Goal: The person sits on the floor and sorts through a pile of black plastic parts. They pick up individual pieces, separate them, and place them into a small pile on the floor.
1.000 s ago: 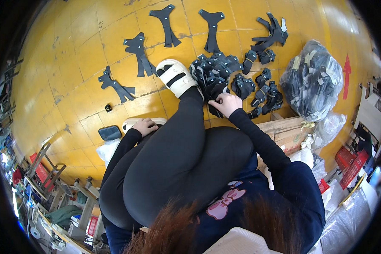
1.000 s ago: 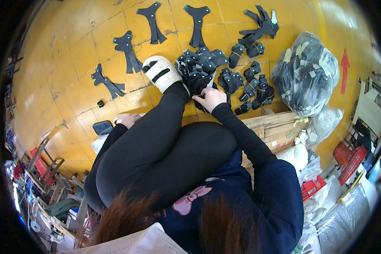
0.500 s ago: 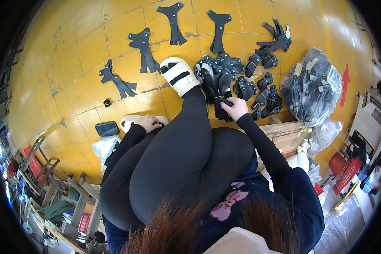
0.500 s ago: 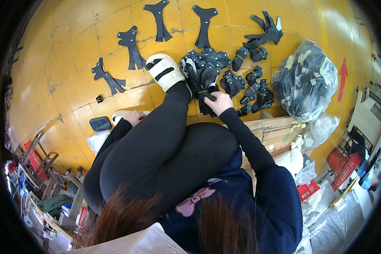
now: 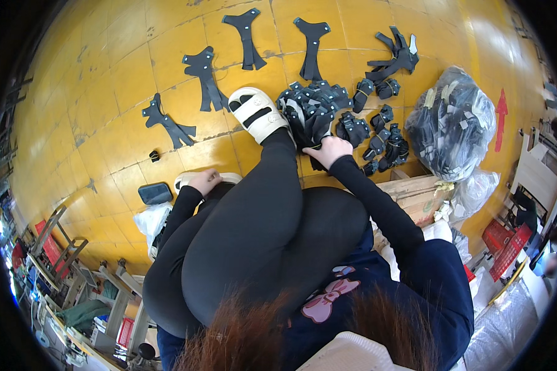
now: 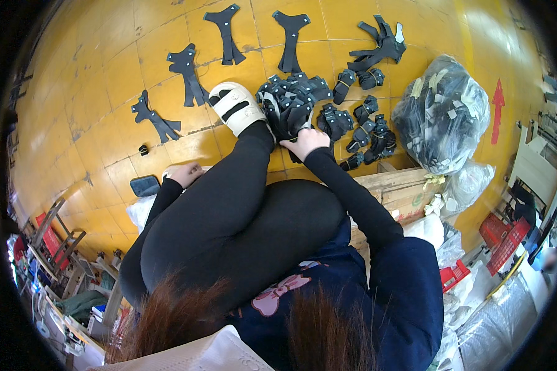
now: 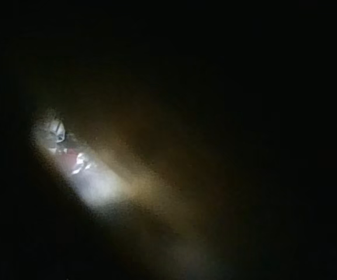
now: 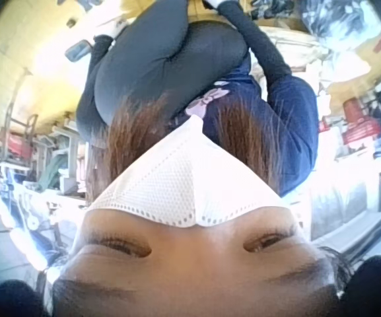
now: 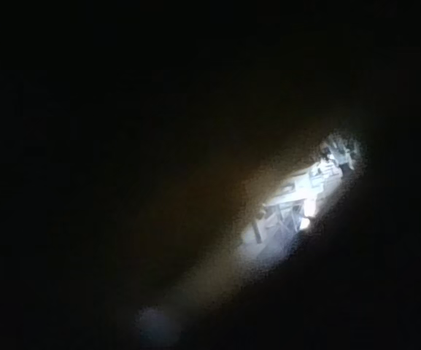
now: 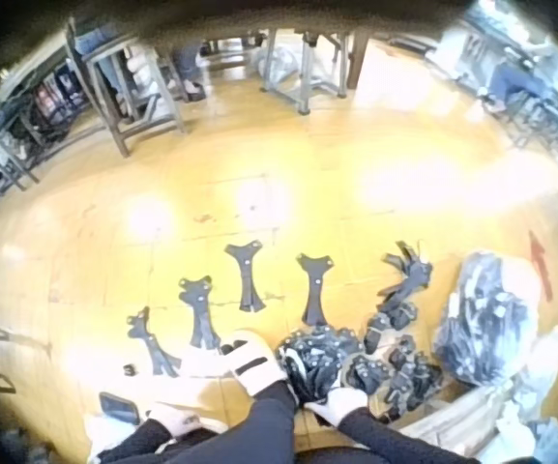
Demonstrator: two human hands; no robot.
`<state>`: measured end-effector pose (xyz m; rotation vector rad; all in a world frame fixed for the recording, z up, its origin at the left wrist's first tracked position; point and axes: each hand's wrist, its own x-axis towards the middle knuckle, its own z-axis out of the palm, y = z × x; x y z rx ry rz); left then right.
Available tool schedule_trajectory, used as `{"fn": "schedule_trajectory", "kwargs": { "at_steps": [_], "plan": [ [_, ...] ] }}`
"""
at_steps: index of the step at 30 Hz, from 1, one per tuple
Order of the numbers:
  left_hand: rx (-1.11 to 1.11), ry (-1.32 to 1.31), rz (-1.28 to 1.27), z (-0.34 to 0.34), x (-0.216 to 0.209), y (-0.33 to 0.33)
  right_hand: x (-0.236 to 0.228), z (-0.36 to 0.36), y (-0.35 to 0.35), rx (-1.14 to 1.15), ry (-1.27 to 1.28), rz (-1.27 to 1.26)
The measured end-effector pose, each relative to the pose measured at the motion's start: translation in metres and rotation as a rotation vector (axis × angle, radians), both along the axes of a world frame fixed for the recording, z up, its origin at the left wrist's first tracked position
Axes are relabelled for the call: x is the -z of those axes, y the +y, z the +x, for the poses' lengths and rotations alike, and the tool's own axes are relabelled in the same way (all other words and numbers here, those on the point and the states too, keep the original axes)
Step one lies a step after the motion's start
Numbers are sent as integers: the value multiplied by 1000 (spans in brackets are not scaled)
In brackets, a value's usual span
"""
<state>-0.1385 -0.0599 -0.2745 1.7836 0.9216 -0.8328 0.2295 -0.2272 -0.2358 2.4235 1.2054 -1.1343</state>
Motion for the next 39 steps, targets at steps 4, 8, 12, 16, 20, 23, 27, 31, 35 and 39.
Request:
{"fn": "schedule_trajectory", "kwargs": {
  "at_steps": [4,8,12,16,20,23,27,31,35,39],
  "plan": [
    [-95,-66,135,-10,-22,14,9,1,6,-10,-61,-50],
    [-231,-169,152,-6,-79,38,-26,15,0,-32,-107,112],
    [-243,-150,116,20,-103,59,-26,51,-49,307,224,459],
    [-275,-200,88,37,-130,67,-59,63,-47,1113,971,190],
    [-298,-352,-194,100,-166,73,-83,54,-38,982,959,512],
    [-253,-416,-448,141,-192,75,-93,37,-9,692,841,748],
    [-321,-539,-548,190,-209,58,-108,10,44,495,810,953],
    [-872,-706,-588,200,-216,53,-113,-15,91,382,1075,882],
    [-924,-598,-418,175,-218,77,-111,-30,127,289,1147,623],
    [-1100,-760,-317,146,-195,74,-109,-37,163,200,1295,544]
  ]
}}
